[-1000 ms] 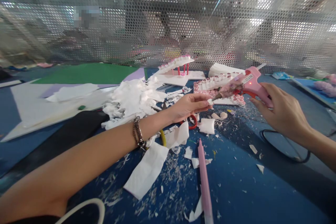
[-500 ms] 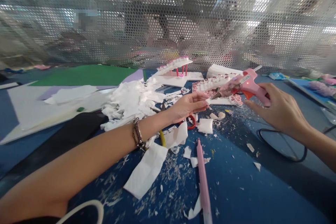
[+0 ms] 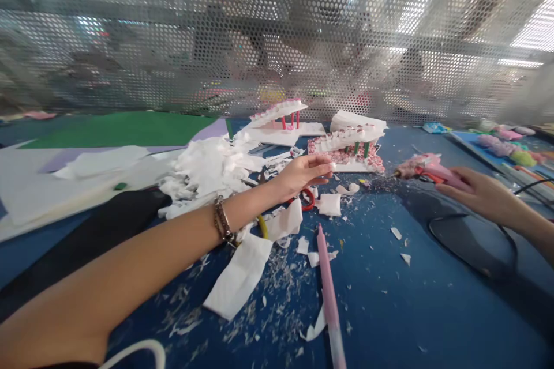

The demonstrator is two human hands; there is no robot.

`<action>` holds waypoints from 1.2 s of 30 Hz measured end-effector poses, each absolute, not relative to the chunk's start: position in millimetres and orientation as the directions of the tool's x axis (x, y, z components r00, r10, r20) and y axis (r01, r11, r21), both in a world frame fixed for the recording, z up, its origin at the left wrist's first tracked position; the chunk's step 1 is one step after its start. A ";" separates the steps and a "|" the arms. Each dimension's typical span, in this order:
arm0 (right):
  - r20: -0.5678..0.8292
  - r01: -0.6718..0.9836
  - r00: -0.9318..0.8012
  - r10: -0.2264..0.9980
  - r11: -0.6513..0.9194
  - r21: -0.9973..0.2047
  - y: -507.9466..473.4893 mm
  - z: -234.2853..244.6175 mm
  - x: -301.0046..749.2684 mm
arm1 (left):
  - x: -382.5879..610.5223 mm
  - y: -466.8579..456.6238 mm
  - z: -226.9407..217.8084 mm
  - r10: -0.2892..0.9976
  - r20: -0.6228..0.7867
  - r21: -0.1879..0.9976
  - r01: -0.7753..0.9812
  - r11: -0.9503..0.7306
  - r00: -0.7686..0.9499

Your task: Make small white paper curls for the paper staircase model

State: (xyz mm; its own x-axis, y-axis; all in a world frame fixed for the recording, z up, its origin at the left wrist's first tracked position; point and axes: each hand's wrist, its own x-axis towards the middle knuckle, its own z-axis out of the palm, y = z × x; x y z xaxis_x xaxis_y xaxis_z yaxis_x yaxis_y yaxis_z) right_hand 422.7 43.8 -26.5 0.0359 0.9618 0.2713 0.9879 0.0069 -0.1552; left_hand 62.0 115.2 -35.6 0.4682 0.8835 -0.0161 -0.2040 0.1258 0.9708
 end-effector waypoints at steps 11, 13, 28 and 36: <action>0.275 0.983 -0.078 0.958 0.028 0.181 73.1 32.7 402.1 | 78.1 136.0 -22.1 0.821 0.210 0.955 0.070 -0.289 0.532; 0.358 0.967 -0.242 0.902 0.194 0.164 95.2 45.1 388.3 | 85.7 145.1 -18.9 0.770 0.291 0.895 0.124 -0.429 0.567; 0.151 0.768 -0.637 0.756 0.639 0.040 187.4 30.4 328.0 | 126.0 176.2 -21.9 0.506 0.432 0.069 0.532 -0.844 0.746; 0.138 0.803 -0.596 0.791 0.590 0.086 185.2 29.6 324.4 | 141.2 176.6 -23.5 0.460 0.393 -0.044 0.516 -0.855 0.796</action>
